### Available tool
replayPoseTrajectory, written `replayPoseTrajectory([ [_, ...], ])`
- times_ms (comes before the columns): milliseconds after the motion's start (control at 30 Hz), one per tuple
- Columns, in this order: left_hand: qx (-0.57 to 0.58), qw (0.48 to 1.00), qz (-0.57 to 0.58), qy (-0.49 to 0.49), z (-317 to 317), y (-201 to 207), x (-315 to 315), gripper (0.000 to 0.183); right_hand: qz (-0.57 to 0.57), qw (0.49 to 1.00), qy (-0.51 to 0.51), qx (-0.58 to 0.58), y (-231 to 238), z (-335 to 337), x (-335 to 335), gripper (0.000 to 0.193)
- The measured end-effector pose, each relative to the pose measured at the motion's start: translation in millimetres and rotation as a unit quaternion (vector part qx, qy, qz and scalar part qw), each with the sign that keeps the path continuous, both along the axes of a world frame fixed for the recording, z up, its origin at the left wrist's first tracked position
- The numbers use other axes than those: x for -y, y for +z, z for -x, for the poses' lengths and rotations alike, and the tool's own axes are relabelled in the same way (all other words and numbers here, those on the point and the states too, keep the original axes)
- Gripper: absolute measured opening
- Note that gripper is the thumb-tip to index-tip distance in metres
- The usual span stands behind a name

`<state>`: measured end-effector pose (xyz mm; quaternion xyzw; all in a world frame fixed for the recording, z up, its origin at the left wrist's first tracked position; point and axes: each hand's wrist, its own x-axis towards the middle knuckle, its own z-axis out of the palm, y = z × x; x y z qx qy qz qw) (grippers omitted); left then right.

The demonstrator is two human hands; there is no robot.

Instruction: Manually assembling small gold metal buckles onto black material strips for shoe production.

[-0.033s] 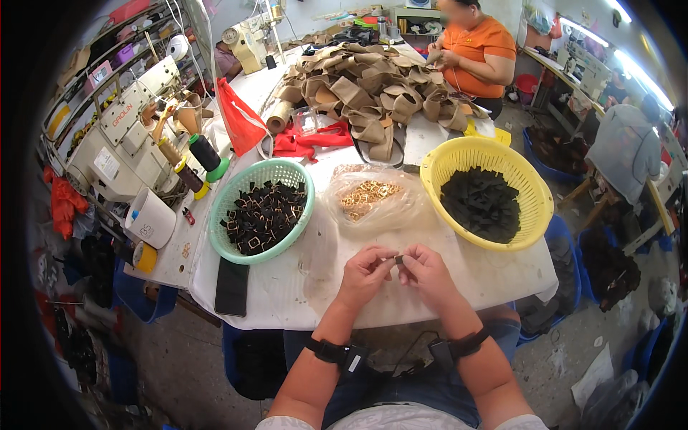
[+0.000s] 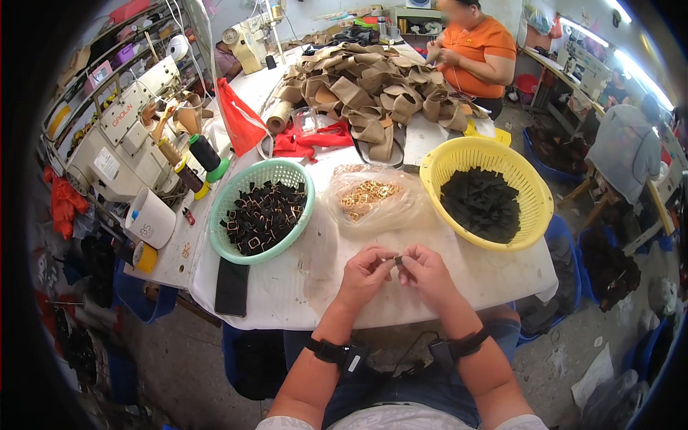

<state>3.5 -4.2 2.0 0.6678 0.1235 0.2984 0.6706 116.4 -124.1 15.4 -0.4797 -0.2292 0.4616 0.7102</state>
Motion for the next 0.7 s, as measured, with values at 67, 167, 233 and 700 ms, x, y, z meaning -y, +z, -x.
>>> replayPoseTrajectory([
  [67,-0.026,0.999,0.015,-0.021,2.4,-0.8,-1.2,0.012,0.004,1.0,0.001,0.016,-1.6,-1.1,-0.1,0.006],
  [167,-0.039,0.998,0.017,-0.038,1.7,-4.1,-2.5,0.008,-0.002,0.999,-0.024,0.035,-4.3,0.3,-1.9,0.004],
  [233,-0.045,0.998,0.014,-0.039,1.9,-5.7,-2.9,0.007,-0.006,0.997,-0.056,0.052,-4.0,4.8,-5.5,0.004],
  [700,-0.019,0.998,0.029,-0.052,1.6,-6.8,-2.7,0.011,0.002,0.945,-0.126,0.301,-15.8,10.6,-7.3,0.005],
])
